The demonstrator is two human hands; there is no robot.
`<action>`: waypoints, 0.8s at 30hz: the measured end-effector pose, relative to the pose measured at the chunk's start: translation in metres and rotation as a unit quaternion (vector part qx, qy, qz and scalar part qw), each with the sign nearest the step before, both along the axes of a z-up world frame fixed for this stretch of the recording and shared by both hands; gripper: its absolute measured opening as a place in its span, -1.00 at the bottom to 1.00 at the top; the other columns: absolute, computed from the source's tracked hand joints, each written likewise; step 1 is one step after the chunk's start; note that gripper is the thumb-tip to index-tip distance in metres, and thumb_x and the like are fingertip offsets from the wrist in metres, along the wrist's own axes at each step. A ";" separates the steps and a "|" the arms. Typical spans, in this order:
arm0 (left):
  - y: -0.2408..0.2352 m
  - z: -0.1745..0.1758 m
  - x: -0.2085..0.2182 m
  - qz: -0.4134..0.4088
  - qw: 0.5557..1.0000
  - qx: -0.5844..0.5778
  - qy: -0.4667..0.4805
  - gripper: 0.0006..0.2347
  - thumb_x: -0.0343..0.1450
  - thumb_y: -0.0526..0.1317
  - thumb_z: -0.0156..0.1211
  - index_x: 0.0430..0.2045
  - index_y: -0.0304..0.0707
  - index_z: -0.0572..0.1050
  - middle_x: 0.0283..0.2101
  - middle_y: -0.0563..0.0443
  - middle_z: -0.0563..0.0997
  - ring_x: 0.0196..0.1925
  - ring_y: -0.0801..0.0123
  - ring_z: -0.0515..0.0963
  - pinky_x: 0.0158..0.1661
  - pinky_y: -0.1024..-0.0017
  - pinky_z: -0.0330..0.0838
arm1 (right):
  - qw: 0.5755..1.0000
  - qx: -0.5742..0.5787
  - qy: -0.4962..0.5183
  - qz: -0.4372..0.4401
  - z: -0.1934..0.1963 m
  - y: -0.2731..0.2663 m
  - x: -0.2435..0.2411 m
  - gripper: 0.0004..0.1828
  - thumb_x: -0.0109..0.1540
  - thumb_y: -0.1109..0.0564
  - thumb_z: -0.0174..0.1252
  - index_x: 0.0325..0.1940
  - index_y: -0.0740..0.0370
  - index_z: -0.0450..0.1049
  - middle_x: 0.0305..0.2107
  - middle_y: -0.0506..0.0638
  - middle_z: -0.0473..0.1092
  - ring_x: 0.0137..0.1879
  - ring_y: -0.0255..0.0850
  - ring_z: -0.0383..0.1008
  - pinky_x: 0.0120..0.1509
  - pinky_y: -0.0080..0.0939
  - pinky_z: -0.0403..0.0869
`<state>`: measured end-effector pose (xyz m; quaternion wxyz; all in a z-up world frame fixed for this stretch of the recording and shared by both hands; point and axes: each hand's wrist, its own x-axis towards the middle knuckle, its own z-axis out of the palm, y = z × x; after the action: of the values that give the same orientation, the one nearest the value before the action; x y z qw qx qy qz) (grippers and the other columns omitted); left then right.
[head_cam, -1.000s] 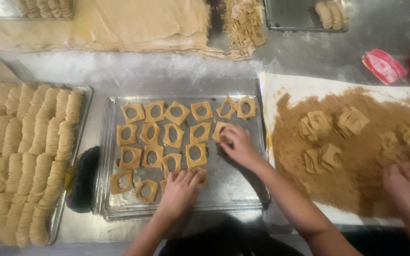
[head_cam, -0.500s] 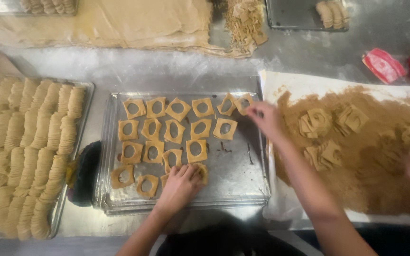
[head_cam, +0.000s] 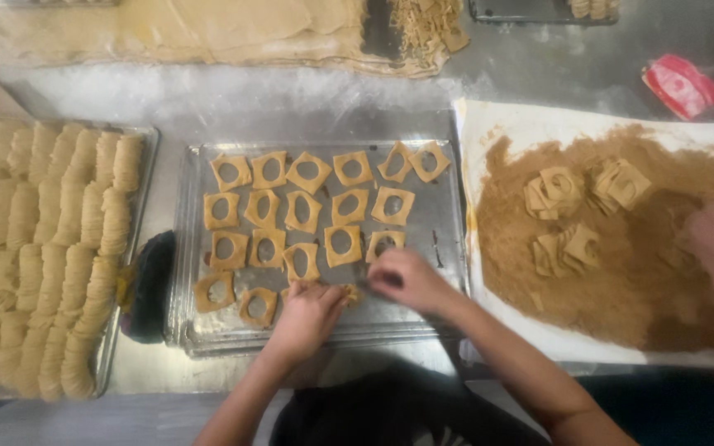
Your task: The person arranges square-shaped dough pieces with holes onto a metal tray. They then coat the dough pieces in a brown powder on a white cloth and place them back onto the tray. The person carries the filled tray down a set of stairs and returns to the workstation to continue the process.
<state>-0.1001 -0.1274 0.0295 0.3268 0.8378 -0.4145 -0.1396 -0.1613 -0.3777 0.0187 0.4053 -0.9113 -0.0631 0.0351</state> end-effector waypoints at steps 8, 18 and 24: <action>-0.015 0.001 0.012 0.076 0.986 -0.031 0.147 -0.85 0.46 -0.21 0.13 -0.26 -0.30 0.57 -0.36 -0.16 0.65 -0.28 0.06 0.65 -0.15 0.21 0.44 | 0.994 0.056 -0.027 -0.095 0.000 0.040 -0.008 -0.79 0.20 0.03 0.31 -0.22 0.19 0.53 -0.28 -0.05 0.49 -0.05 -0.17 0.47 0.15 -0.10 0.42; -0.024 -0.018 0.039 0.134 0.973 -0.123 0.141 -0.84 0.46 -0.25 0.18 -0.30 -0.44 0.56 -0.35 -0.24 0.60 -0.36 0.06 0.63 -0.30 0.27 0.49 | 0.965 -0.153 -0.188 -0.095 -0.001 0.066 -0.012 -0.68 0.12 0.10 0.32 -0.10 0.28 0.54 -0.14 0.05 0.43 0.10 -0.03 0.34 0.17 0.02 0.27; -0.022 -0.008 0.044 0.129 0.980 -0.146 0.031 -0.86 0.44 -0.26 0.24 -0.29 -0.40 0.57 -0.29 -0.21 0.63 -0.19 -0.03 0.62 -0.18 0.21 0.48 | 0.994 -0.003 -0.061 -0.086 -0.017 0.051 0.006 -0.87 0.15 0.18 0.33 -0.24 0.19 0.55 -0.24 -0.01 0.49 -0.04 -0.12 0.45 0.09 -0.08 0.43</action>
<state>-0.0559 -0.1490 0.0213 0.4736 0.8228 -0.3081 -0.0605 -0.1558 -0.3265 0.0013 0.3993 -0.9151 -0.0088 -0.0551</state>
